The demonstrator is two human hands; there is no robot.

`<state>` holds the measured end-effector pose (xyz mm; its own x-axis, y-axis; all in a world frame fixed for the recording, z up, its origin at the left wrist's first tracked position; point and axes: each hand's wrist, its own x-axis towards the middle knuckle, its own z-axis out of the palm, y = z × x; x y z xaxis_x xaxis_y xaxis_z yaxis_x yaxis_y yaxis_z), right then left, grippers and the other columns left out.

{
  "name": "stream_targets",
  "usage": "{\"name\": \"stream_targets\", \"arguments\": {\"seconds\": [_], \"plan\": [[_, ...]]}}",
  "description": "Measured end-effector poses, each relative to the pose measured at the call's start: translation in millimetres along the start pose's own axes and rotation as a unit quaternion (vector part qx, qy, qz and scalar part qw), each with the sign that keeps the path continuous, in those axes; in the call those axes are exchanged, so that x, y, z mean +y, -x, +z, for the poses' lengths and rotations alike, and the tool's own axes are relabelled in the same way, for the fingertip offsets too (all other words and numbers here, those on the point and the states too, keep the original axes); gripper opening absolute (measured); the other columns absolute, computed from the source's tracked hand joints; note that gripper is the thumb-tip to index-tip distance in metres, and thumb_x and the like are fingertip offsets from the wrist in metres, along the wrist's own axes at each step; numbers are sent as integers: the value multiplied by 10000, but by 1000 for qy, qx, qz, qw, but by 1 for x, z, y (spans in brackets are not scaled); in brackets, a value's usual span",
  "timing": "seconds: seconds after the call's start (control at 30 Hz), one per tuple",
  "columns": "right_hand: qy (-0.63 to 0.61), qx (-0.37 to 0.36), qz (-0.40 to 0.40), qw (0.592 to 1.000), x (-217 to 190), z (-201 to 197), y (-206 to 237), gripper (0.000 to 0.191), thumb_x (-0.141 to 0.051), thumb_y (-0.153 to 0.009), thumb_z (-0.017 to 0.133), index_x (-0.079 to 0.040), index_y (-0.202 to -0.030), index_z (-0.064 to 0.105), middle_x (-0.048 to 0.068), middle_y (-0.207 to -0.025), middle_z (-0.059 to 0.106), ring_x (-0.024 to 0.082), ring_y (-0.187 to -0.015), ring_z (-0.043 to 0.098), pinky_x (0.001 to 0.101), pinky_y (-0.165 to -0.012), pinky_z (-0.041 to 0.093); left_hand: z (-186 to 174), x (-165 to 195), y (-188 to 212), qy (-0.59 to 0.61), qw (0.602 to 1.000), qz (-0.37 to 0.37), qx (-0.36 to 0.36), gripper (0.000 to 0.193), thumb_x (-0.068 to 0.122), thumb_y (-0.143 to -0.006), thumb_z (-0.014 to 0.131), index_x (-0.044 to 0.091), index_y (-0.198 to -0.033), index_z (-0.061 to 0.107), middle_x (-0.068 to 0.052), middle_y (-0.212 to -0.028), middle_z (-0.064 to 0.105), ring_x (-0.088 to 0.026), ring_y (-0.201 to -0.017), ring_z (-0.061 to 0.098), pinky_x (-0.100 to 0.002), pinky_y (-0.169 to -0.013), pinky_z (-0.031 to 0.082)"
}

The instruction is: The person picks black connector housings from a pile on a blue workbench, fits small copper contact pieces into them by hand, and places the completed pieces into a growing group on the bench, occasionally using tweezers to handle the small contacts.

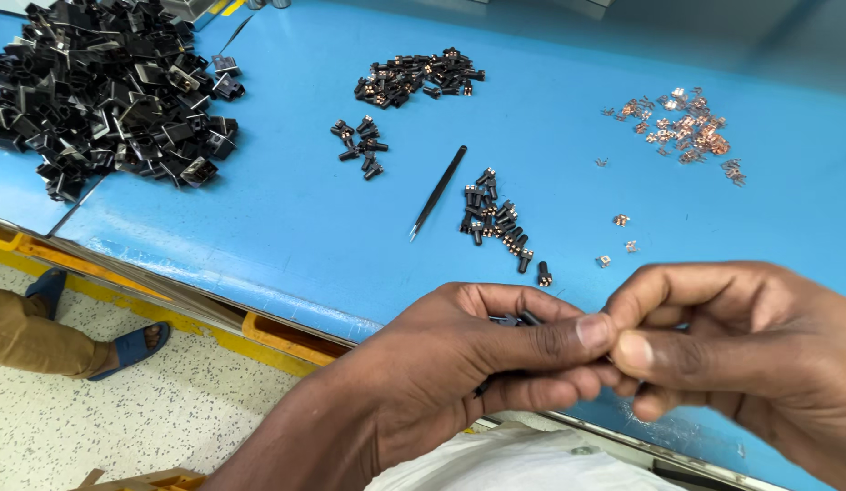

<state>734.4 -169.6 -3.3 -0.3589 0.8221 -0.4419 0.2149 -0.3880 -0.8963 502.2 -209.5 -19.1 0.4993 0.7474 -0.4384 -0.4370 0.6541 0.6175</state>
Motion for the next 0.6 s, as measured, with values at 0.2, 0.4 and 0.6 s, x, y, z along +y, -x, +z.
{"name": "stream_targets", "arguments": {"seconds": [0.2, 0.4, 0.6], "plan": [[186, 143, -249, 939, 22, 19, 6, 346, -315, -922, 777, -101, -1193, 802, 75, -1023, 797, 167, -916, 787, 318, -832, 606, 9, -19, -26, 96, 988, 73, 98, 238, 222, -945, 755, -12, -976, 728, -77, -867, 728, -86, -735, 675, -175, -705, 599], [251, 229, 34, 940, 27, 1, -24, 293, -239, -947, 752, -74, -1178, 826, 117, -957, 781, 200, -839, 769, 339, -794, 615, 25, -17, -23, 80, 964, -7, 253, 343, 308, -1060, 553, -23, -1132, 606, -153, -968, 675, -231, -870, 702, -323, -839, 641], [320, 340, 11, 884, 40, -20, -36, 311, -272, -932, 794, -48, -1145, 835, 106, -888, 789, 196, -787, 734, 332, -723, 585, 27, 4, -9, 229, 916, 44, 327, 250, 39, -1059, 336, -81, -1201, 502, -213, -1048, 612, -267, -994, 689, -344, -954, 638]]}}
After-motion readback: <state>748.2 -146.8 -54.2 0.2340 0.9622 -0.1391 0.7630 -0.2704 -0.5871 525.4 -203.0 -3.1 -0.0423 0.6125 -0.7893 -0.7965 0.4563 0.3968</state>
